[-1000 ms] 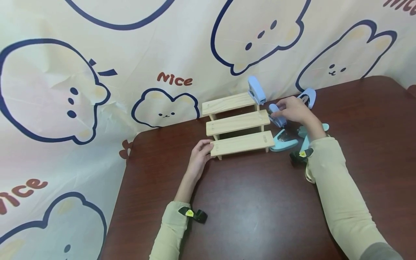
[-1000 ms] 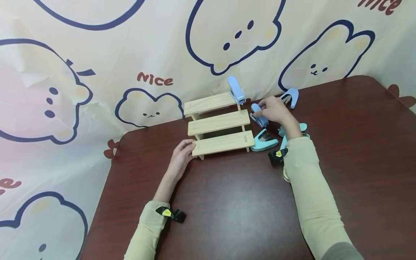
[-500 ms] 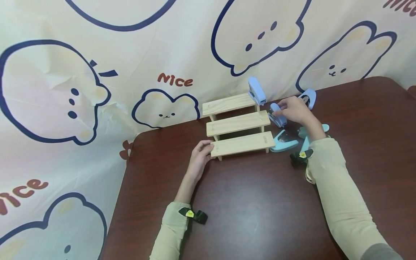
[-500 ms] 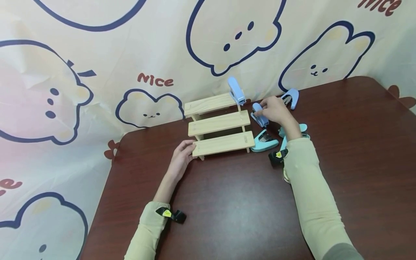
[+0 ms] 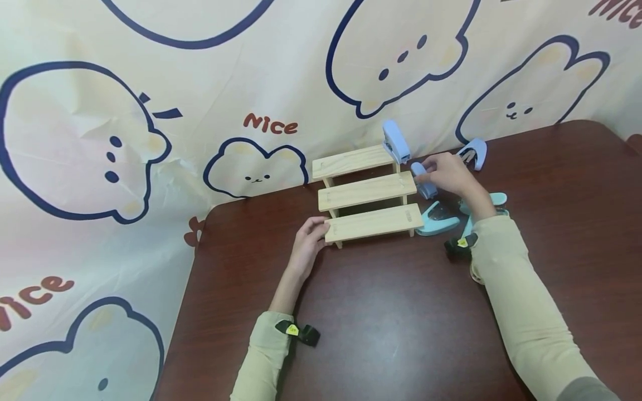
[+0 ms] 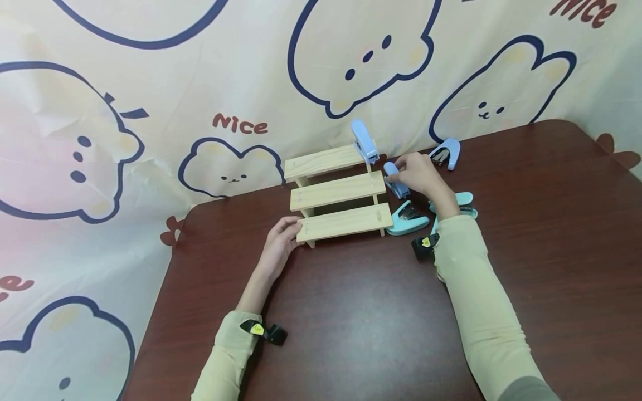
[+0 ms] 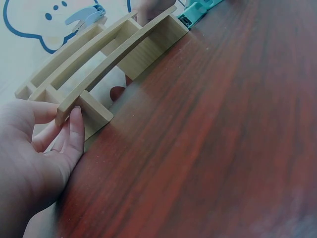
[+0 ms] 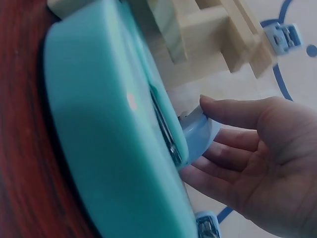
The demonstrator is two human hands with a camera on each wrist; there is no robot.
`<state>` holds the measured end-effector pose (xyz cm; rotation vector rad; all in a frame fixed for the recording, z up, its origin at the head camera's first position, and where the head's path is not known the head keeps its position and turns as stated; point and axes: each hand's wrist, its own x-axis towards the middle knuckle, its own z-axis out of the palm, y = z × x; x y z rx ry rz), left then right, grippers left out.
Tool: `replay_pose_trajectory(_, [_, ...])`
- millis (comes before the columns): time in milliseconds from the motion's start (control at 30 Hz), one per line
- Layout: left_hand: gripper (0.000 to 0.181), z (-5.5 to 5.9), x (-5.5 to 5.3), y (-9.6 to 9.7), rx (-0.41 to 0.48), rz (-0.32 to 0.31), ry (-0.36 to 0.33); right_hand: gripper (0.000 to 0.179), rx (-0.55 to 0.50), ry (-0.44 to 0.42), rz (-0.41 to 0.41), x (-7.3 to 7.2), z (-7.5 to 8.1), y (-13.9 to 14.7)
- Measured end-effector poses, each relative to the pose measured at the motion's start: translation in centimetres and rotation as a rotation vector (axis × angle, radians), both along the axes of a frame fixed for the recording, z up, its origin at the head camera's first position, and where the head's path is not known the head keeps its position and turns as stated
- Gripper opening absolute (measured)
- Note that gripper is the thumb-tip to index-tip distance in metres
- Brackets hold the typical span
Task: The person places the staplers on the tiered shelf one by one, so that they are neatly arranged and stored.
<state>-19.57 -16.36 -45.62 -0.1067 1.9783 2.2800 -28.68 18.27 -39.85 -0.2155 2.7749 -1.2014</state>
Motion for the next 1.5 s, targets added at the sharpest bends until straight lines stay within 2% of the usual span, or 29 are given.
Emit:
replay_pose_trajectory(300, [0.016, 0.2, -0.1, 0.1, -0.005, -0.006, 0.005, 0.044, 0.006, 0.03, 0.048, 0.0, -0.4, -1.4])
replay_pose_trajectory(1500, [0.019, 0.0, 0.0, -0.1, -0.015, -0.015, 0.013, 0.04, -0.014, 0.039, 0.059, -0.1, -0.6, -1.5])
